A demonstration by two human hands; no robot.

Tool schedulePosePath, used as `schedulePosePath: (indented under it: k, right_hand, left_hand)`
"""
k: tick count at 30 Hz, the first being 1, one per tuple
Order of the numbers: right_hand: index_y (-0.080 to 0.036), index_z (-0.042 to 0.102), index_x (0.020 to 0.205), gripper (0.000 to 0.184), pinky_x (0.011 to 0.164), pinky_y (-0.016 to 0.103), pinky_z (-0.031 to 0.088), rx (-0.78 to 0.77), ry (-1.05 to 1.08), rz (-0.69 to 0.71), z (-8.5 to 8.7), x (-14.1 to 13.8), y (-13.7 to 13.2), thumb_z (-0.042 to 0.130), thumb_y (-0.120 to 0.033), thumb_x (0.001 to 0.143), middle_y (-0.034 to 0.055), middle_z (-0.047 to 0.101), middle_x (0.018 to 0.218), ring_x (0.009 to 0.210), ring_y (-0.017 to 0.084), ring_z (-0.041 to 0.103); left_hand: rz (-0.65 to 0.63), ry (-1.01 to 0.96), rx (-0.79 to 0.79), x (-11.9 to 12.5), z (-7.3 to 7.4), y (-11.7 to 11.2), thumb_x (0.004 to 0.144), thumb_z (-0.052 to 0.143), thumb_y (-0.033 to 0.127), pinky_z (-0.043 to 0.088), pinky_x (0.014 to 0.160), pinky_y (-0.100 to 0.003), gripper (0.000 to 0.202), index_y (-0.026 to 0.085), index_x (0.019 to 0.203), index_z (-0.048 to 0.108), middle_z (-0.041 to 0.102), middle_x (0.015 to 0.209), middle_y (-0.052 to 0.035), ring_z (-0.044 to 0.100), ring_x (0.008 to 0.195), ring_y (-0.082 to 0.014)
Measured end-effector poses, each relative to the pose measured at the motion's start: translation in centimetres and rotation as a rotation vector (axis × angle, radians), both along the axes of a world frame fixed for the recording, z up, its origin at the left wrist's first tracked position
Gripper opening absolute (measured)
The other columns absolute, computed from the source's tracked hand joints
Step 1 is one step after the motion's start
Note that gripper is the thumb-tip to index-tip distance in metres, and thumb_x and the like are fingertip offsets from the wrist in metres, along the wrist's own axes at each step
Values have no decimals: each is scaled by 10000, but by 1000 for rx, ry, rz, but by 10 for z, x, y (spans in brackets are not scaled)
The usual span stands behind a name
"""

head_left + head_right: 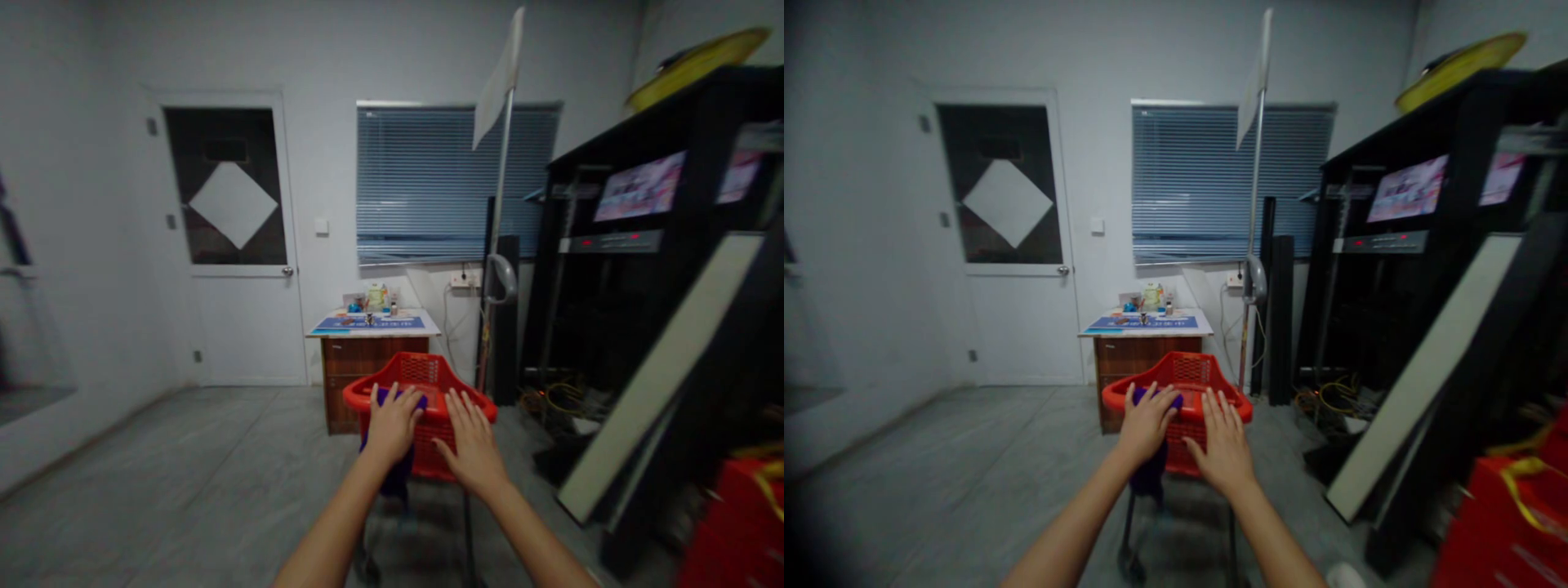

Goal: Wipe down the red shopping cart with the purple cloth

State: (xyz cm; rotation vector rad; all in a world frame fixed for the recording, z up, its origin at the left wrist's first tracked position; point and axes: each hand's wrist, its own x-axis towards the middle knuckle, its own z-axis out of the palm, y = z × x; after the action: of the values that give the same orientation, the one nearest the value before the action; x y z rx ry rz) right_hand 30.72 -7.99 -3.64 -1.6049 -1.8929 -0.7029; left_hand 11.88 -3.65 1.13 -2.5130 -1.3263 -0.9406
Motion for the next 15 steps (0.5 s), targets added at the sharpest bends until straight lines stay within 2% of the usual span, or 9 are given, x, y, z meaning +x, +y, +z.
schedulePosePath:
  k: [4, 6, 11, 15]
  right_hand:
    - [-169, 36, 1526, 859, 1129, 443, 220, -17, -4, -11, 2, -3, -2, 455, -564, 888, 77, 216, 1567, 1438, 260, 162]
    - [-167, 29, 1526, 867, 1130, 447, 215, -21, -1, -16, 1, -6, -1, 461, -559, 884, 75, 209, 1569, 1441, 262, 148]
    - [-151, 72, 1524, 865, 1129, 448, 207, -8, -5, -25, -1, -10, 0, 451, -588, 881, 83, 217, 1566, 1441, 270, 140]
    - [-159, 110, 1523, 855, 1128, 439, 211, -23, -13, -13, 1, -9, -2, 441, -615, 879, 82, 224, 1564, 1438, 263, 155]
  left_hand:
    - [127, -50, -36, -9, -2, 5, 982, 366, 337, 75, 1127, -630, 349, 359, 1281, 544, 562, 1372, -6, 441, 1320, -276]
    - [141, -41, -28, -5, -1, 3, 979, 368, 335, 70, 1129, -628, 352, 352, 1283, 546, 554, 1380, -13, 428, 1330, -280]
    - [23, 20, -22, 11, 3, -2, 979, 378, 364, 65, 1137, -617, 352, 370, 1302, 518, 548, 1388, 6, 376, 1365, -266]
    - [16, -1, -68, 3, 5, 3, 984, 373, 366, 59, 1132, -631, 345, 368, 1298, 517, 550, 1385, 9, 371, 1369, -262]
